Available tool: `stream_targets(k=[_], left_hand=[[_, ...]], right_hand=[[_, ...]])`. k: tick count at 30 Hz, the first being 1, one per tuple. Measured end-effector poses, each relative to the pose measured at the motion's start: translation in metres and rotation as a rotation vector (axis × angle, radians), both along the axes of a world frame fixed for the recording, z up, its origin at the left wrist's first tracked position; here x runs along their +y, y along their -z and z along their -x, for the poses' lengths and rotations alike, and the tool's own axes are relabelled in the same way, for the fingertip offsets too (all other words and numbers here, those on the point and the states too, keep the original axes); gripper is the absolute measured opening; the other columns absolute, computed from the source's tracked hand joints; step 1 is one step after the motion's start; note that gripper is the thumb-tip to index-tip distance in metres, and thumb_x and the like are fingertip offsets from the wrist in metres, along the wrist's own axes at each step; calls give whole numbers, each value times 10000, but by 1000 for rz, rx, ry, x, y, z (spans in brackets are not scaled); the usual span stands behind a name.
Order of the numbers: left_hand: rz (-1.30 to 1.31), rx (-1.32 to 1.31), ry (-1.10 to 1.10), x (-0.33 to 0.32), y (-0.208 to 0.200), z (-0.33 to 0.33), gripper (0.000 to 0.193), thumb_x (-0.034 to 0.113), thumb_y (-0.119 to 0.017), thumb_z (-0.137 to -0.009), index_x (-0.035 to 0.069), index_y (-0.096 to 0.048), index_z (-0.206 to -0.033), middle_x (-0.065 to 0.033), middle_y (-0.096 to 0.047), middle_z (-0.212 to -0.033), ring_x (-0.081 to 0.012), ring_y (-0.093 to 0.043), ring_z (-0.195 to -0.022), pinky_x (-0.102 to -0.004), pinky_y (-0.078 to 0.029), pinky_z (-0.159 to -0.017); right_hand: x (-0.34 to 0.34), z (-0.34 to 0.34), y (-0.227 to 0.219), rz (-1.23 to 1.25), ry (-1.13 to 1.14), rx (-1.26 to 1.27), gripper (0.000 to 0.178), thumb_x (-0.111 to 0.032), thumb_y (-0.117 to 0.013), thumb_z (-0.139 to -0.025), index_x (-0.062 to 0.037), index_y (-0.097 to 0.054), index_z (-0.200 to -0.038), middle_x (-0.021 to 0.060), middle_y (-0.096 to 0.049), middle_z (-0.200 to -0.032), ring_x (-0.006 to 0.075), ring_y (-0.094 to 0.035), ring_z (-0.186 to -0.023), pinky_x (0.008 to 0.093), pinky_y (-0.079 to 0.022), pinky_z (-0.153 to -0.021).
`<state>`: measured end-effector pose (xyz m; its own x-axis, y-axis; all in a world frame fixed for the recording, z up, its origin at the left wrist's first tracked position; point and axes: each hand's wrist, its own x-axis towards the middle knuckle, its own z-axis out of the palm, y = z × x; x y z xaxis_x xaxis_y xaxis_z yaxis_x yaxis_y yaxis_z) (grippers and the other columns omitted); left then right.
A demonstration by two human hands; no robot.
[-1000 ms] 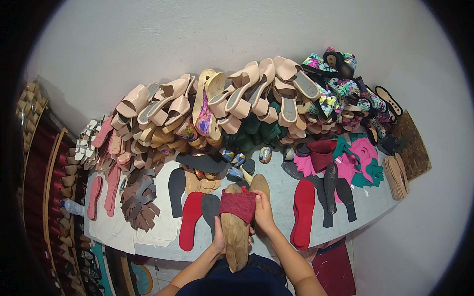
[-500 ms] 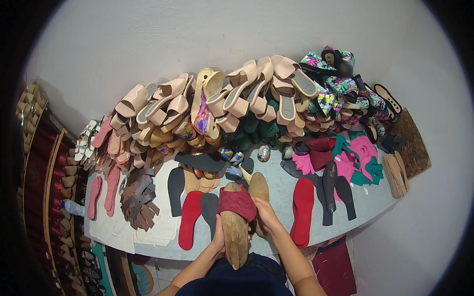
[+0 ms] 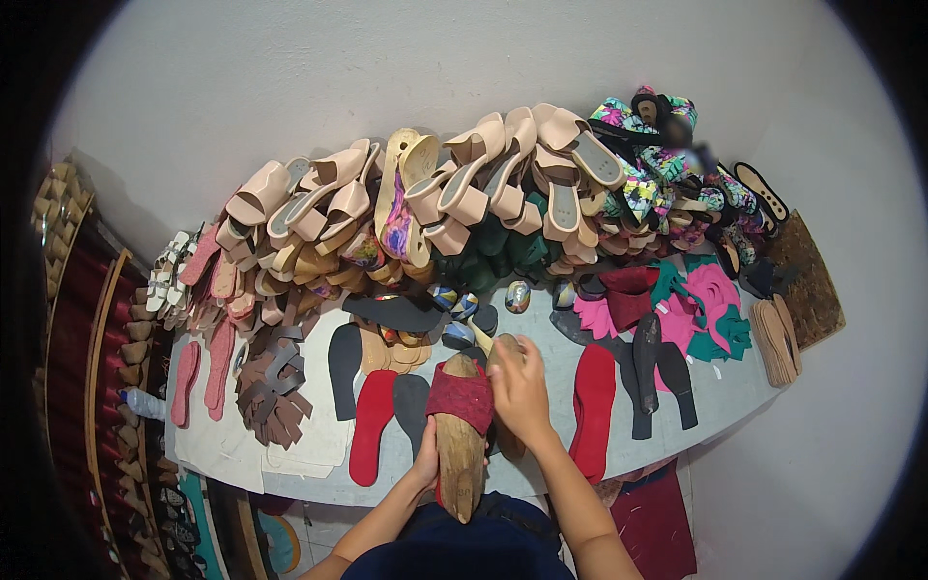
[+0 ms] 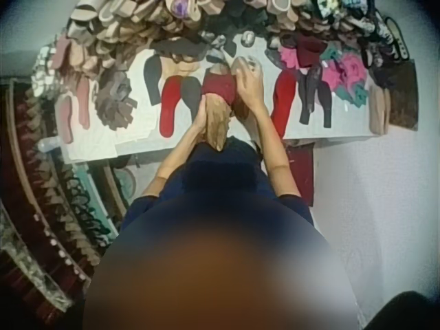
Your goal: Manually fitting shoe uppers onto wooden lasts and preparing them for sole attachment in a manufacturing setting.
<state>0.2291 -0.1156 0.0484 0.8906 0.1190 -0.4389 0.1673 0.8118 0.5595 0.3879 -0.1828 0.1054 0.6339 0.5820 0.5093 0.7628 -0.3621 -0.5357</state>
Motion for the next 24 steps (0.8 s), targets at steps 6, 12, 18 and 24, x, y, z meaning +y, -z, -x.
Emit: stream_targets(k=[6,12,18,24], left_hand=[[-44,21,-13,-7,-12,-4,794,669,-103,-789,32,-368,-1182,-152,-538,-954,-264,-585,-772,-367,-491,-681],[-83,27,13,-4,-2,-4,773,659,-108,-796,40,-368,-1180,-145,-536,-939,-256,-586,-775,-365,-495,-673],[-46,40,37,2,-4,5,799,677,-115,-784,33,-376,-1178,-149,-536,-924,-256,-584,-778,-378,-492,-672],[-46,37,47,3,7,3,790,668,-116,-791,34,-363,-1193,-151,-531,-943,-261,-581,-779,-382,-489,-681]], right_hand=[[43,12,-45,500,-435,144,362,-252,-570,-758,-34,-519,-1043,172,-571,-849,321,-557,-815,399,-430,-719],[95,-12,-31,494,-681,807,195,-156,-565,-741,-25,-657,-852,117,-637,-793,159,-592,-719,267,-453,-668],[108,-18,-23,463,-546,1712,266,-70,-546,-764,27,-578,-1010,92,-610,-913,125,-580,-731,222,-470,-694],[119,-22,-32,733,-951,819,246,-91,-573,-715,-17,-603,-948,115,-621,-900,197,-608,-731,276,-488,-642]])
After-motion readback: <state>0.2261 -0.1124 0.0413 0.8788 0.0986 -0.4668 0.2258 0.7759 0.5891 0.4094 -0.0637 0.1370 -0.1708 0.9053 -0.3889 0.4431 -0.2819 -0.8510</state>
